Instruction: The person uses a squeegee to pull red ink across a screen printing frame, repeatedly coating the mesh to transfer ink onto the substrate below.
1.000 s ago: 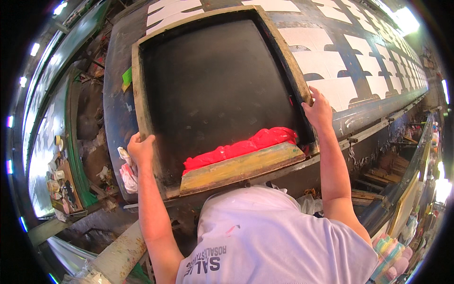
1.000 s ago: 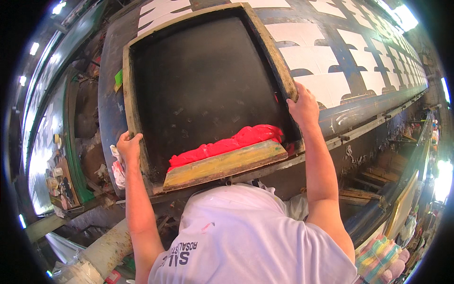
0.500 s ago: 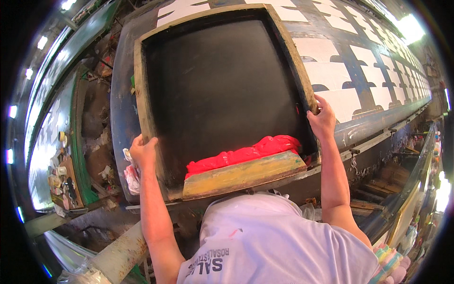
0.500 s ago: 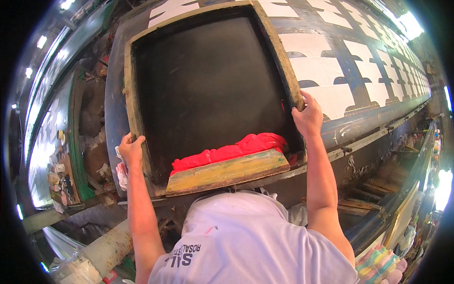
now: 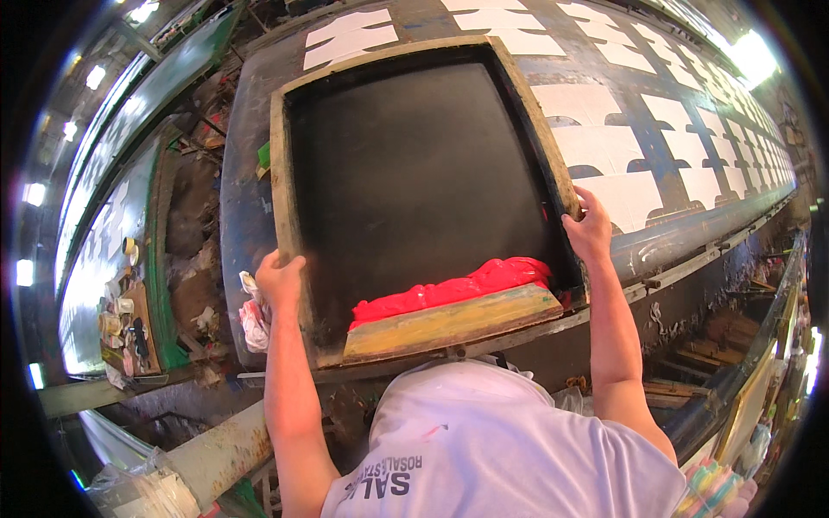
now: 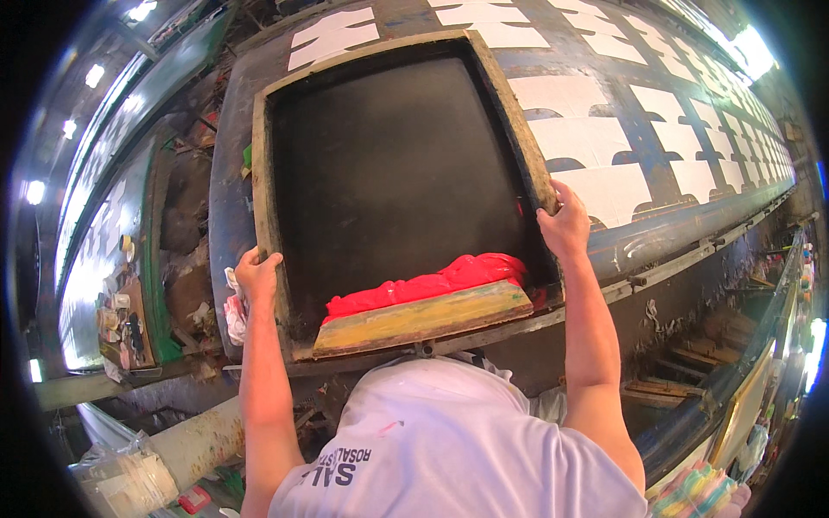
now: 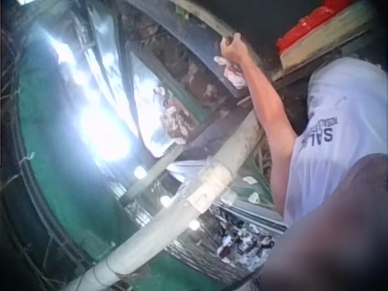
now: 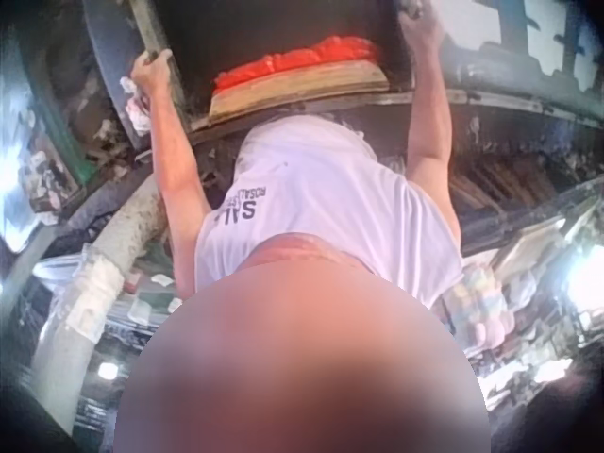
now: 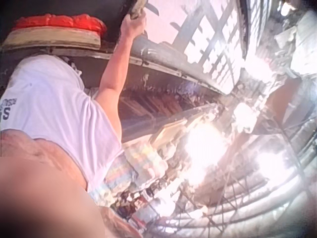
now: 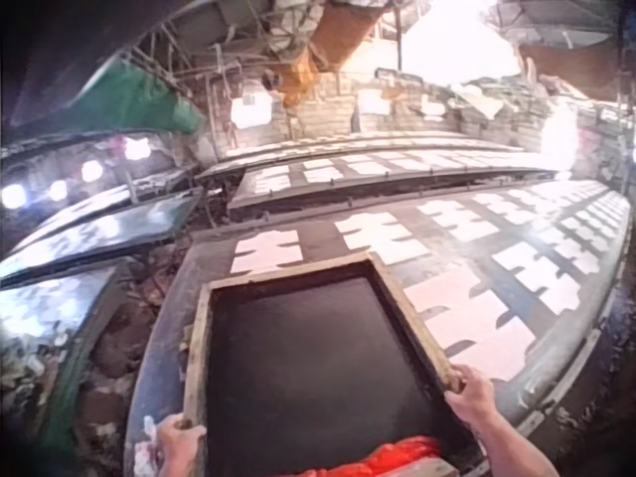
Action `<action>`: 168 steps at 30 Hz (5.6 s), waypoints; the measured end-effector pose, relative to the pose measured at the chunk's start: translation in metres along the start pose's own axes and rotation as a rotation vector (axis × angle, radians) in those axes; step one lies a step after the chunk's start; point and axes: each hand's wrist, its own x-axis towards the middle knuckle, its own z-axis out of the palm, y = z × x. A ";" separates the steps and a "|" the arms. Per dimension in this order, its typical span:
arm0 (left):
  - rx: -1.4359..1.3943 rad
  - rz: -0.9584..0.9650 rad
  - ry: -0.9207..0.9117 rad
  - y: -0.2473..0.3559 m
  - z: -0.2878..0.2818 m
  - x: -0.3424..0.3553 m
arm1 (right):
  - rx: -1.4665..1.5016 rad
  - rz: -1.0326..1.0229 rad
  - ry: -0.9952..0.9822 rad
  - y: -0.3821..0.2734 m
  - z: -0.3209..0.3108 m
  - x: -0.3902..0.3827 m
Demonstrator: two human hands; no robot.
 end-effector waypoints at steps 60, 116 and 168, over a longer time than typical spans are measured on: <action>0.489 0.268 0.079 0.006 0.018 -0.002 | -0.410 -0.877 -0.212 -0.291 0.270 0.284; 0.697 0.106 0.045 0.009 0.018 0.000 | -0.225 -0.843 -0.551 -0.183 0.006 -0.168; 0.403 0.178 -0.035 0.086 0.081 -0.001 | 0.019 -0.090 -0.051 0.049 -0.097 0.108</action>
